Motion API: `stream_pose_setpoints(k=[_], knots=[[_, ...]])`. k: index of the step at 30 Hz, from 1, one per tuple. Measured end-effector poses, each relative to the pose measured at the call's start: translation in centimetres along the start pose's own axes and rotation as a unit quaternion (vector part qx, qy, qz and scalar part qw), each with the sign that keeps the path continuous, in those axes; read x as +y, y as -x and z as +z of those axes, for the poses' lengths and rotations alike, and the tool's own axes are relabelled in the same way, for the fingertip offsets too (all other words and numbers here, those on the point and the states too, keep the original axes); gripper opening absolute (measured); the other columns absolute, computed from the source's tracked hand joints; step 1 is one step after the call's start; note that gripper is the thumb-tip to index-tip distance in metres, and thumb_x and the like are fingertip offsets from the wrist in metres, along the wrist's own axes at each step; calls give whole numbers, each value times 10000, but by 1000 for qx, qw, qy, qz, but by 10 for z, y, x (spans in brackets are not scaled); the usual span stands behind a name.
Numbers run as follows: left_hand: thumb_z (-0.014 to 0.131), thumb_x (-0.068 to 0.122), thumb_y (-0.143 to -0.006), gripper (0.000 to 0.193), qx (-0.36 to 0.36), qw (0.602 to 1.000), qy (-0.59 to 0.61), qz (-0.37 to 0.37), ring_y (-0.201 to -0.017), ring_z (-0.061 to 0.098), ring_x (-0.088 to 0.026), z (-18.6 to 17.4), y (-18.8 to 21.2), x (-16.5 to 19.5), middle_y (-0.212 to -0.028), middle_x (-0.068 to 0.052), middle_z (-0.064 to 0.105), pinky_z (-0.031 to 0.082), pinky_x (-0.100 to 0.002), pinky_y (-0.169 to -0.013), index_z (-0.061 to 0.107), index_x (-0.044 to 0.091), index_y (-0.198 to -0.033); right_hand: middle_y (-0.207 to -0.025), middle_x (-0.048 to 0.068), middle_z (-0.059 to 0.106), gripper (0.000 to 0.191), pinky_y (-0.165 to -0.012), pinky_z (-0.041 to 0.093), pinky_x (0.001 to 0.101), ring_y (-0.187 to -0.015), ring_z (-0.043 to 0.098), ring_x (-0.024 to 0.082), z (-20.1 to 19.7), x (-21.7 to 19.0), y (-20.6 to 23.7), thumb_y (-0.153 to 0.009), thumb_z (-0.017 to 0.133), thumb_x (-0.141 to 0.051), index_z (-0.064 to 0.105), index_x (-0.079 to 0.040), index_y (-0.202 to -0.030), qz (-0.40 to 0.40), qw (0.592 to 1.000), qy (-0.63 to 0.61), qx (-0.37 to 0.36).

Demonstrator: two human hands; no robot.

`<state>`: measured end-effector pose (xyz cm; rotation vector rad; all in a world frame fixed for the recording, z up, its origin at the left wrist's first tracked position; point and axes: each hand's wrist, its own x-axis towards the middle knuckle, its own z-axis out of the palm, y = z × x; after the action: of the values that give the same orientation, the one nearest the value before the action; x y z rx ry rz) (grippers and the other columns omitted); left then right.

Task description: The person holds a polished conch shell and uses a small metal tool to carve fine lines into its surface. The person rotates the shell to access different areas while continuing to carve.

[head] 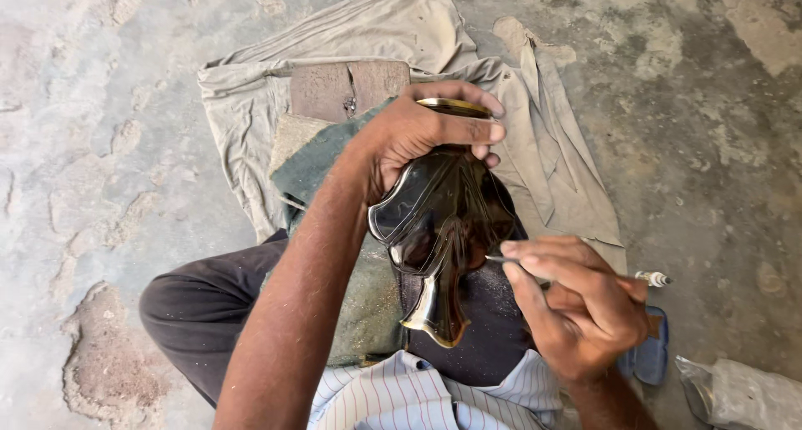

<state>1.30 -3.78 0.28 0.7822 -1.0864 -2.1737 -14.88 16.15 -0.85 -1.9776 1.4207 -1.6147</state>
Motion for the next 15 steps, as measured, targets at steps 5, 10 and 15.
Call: stream_pose_setpoints(k=[5, 10, 15], knots=[[875, 78, -763, 343, -75, 993, -88, -24, -722, 761, -182, -1, -11, 4, -751, -100, 736, 678, -372, -739, 727, -6, -1062, -1007, 177, 746, 216, -729, 659, 306, -924, 786, 245, 9, 6, -30, -877, 778, 94, 646, 7, -1024, -77, 995, 9, -55], [876, 60, -758, 317, -98, 992, -65, -49, -684, 742, -193, -3, -16, 2, -740, -109, 731, 647, -392, -661, 733, -21, -1030, -1010, 171, 738, 213, -797, 695, 343, -967, 786, 269, 17, 10, -35, -898, 771, 93, 648, 7, -1049, -110, 991, -11, -72], [873, 34, -757, 290, -87, 994, -47, -44, -668, 735, -192, -1, -19, 0, -727, -105, 723, 692, -414, -703, 733, -32, -1003, -986, 180, 754, 227, -644, 629, 274, -867, 783, 227, 18, 14, -32, -868, 801, 98, 669, 6, -1028, -82, 995, 11, -59]])
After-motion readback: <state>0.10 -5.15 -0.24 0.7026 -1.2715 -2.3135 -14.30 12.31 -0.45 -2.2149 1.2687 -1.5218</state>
